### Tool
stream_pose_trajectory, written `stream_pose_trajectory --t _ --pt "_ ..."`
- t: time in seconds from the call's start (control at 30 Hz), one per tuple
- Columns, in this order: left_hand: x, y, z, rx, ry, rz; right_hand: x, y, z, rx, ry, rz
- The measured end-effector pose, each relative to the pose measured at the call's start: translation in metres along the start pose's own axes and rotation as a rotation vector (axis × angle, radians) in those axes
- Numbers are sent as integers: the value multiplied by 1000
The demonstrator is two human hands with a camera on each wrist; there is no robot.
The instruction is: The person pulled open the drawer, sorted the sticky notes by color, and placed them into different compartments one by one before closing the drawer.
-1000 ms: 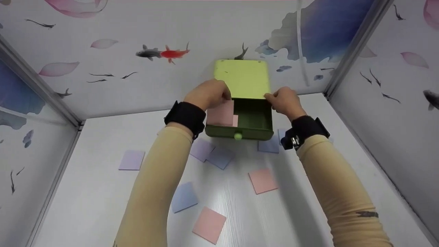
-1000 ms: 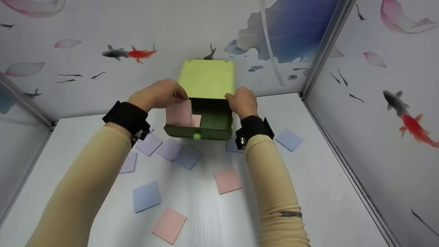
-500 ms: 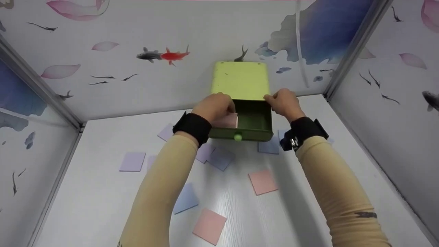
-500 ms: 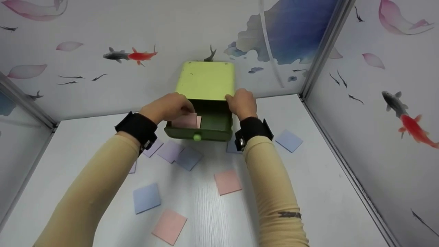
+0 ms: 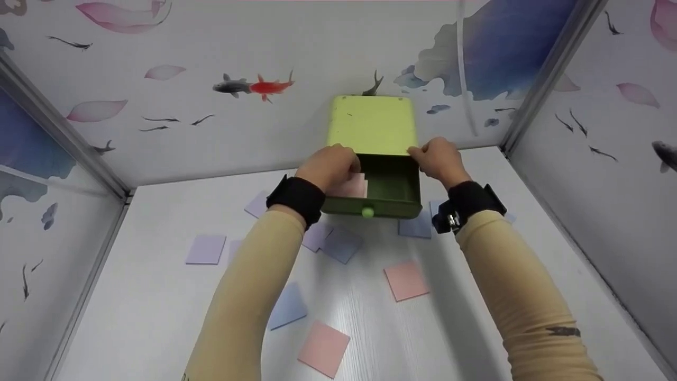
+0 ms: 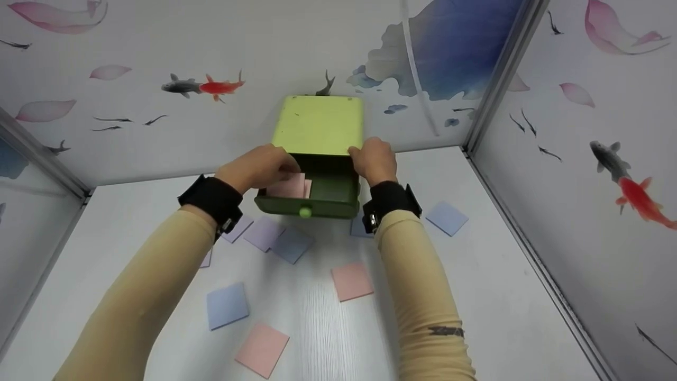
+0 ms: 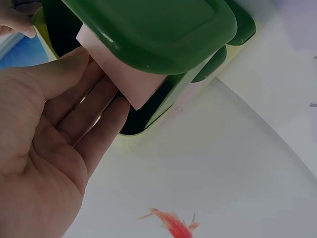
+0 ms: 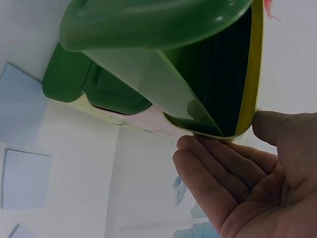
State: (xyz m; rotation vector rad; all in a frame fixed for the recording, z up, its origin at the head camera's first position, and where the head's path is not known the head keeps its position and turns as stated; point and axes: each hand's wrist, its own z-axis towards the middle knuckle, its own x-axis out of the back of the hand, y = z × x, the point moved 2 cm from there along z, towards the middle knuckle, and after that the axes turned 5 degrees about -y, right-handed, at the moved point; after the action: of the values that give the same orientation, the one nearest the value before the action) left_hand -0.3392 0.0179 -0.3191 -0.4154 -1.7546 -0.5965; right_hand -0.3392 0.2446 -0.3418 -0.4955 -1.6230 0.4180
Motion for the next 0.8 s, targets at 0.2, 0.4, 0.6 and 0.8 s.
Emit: stream_pose_trajectory --t 0.2,0.4,0.6,0.8 --pt "-5 0 0 34 -48 -32 -1 0 -1 -9 -5 4" --pt "-4 -3 -2 39 -72 -45 1 -1 -1 -35 -17 11" --pt "1 -13 -10 23 -70 -78 2 -1 -1 -26 -20 18" --pt "5 -26 -21 -6 -3 -82 1 0 0 -18 -26 11"
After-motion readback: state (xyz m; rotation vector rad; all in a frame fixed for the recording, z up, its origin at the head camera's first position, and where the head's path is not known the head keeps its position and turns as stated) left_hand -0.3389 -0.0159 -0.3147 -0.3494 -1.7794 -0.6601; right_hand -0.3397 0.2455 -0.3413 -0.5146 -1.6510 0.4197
